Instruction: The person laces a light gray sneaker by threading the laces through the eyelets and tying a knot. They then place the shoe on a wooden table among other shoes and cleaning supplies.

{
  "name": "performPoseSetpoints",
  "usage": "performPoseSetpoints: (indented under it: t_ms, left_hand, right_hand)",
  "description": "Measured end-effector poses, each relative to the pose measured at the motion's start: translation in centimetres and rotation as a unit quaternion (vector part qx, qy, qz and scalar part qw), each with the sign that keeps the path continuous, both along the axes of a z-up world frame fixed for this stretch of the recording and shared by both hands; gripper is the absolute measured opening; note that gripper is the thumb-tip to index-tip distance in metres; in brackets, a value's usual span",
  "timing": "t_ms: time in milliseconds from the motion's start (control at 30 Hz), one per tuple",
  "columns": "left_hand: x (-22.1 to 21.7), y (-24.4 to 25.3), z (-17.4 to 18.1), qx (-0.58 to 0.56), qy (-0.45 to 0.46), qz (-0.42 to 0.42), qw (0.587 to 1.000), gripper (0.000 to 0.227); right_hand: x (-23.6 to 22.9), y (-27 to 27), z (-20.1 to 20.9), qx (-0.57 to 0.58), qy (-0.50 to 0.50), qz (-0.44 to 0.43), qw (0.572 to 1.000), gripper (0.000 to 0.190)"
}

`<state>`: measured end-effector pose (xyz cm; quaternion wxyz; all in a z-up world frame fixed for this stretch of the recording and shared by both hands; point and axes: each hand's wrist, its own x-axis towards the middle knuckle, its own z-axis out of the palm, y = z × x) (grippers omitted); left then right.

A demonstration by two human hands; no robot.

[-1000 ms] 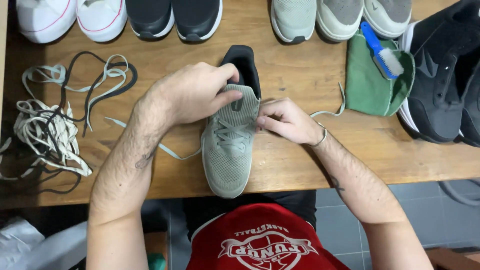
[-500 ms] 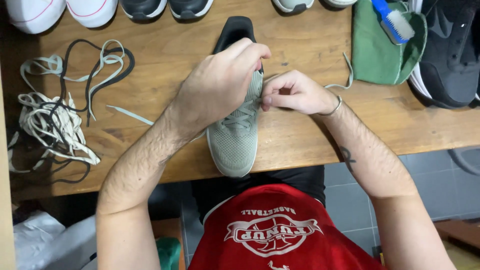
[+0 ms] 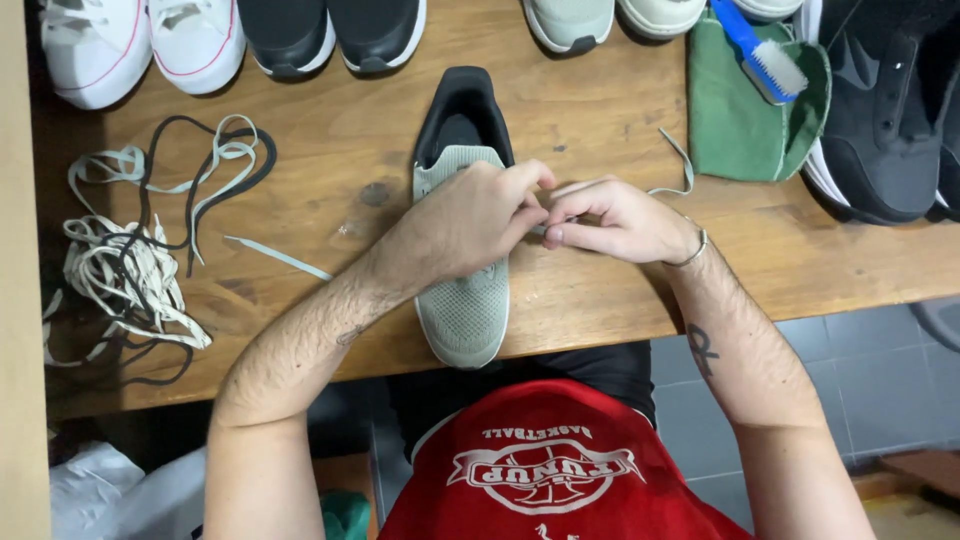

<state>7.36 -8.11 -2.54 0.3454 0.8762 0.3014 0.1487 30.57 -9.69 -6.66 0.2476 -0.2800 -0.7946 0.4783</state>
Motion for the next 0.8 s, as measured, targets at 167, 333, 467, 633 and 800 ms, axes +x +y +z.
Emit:
performPoseSetpoints:
  t_ms: [167, 333, 467, 633, 800]
  left_hand:
    - [1.2, -0.4, 1.3, -0.036, 0.047, -0.01, 0.998, 0.016]
    - [2.9, -0.3, 0.4, -0.042, 0.078, -0.037, 0.995, 0.024]
    - [4.4, -0.4, 0.5, -0.011, 0.066, -0.052, 0.996, 0.023]
    - [5.6, -0.9, 0.6, -0.022, 0.089, -0.062, 0.994, 0.023]
    - [4.5, -0.1, 0.6, 0.11, 0.163, -0.008, 0.98, 0.02]
  right_hand:
    - [1.3, -1.3, 1.1, 0.0, -0.003, -0.03, 1.0, 0.014]
    - [3.2, -3.1, 1.3, -0.008, -0.007, -0.06, 0.998, 0.014]
    - [4.5, -4.4, 1.2, -0.009, 0.001, -0.079, 0.997, 0.016]
    - [5.3, -6.0, 0.5, -0.015, 0.024, -0.1, 0.995, 0.016]
    - [5.4, -6.9, 0.7, -0.012, 0.031, -0.13, 0.991, 0.018]
